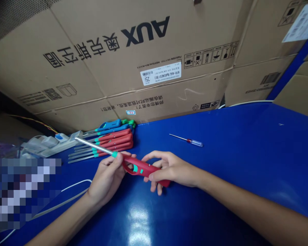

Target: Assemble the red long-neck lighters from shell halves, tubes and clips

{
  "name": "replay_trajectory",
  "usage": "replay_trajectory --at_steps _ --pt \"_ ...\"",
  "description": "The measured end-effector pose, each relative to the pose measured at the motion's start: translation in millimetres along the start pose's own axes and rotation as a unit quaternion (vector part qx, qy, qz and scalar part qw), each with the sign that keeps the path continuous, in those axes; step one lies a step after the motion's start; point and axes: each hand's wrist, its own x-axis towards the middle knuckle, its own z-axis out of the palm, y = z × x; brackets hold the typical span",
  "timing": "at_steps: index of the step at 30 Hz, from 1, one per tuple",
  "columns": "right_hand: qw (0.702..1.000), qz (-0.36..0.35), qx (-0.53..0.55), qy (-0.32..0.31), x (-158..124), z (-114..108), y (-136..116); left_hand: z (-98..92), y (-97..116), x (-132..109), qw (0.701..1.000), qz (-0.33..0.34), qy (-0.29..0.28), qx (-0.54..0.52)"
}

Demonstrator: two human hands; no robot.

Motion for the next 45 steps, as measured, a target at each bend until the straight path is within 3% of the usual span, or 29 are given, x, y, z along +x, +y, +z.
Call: replay_trajectory --at_steps 4,7,10,13,15,17,21,24,31,37,40,42,45 --pt "0.998 -0.014 -0.044 0.037 -0.5 -5.0 -5.5 -2.2 4.0 6.1 0.998 0.015 0.051 -0.025" --pt "0.977 -0.042 -0.163 0.128 -0.6 -1.1 -5.8 -3.7 6.4 9.0 0.996 0.024 0.061 -0.054" --pt "0.901 -0.130 -0.349 0.222 -2.3 4.2 -0.4 -5.0 9.2 10.2 0.994 0.014 0.056 -0.089" --pt "0.815 -0.210 -0.485 0.236 -5.5 6.2 5.2 -7.0 11.5 11.1 0.992 0.000 0.056 -0.111" --pt "0.790 -0.242 -0.509 0.242 -6.9 6.1 6.4 -8.6 12.3 11.9 0.992 -0.004 0.057 -0.116" --pt "0.806 -0.235 -0.480 0.254 -6.5 6.2 4.9 -9.5 12.4 12.6 0.993 -0.004 0.056 -0.107" --pt "0.939 -0.126 -0.213 0.239 -2.0 9.4 -4.0 -7.8 12.2 11.2 0.996 0.013 0.051 -0.076" --pt "0.980 -0.071 -0.042 0.182 0.4 11.8 -10.2 -5.1 12.7 7.0 0.998 0.011 0.034 -0.059" --pt "0.979 -0.036 0.088 0.180 -0.1 8.8 -13.4 -4.6 11.8 3.0 0.997 0.010 -0.049 -0.051" --pt "0.977 -0.065 0.094 0.178 1.2 8.0 -14.0 -4.5 10.3 7.2 1.000 0.001 0.006 -0.024" --pt "0.983 -0.077 0.032 0.165 1.7 8.1 -10.6 -5.0 10.7 9.8 0.999 -0.024 0.035 -0.028" --pt "0.976 -0.092 -0.067 0.183 1.2 8.0 -6.6 -5.7 10.3 11.0 0.998 -0.029 0.044 -0.026" --pt "0.923 -0.153 -0.270 0.229 -1.6 8.0 -0.7 -7.2 9.1 11.6 0.998 -0.030 0.051 -0.020"
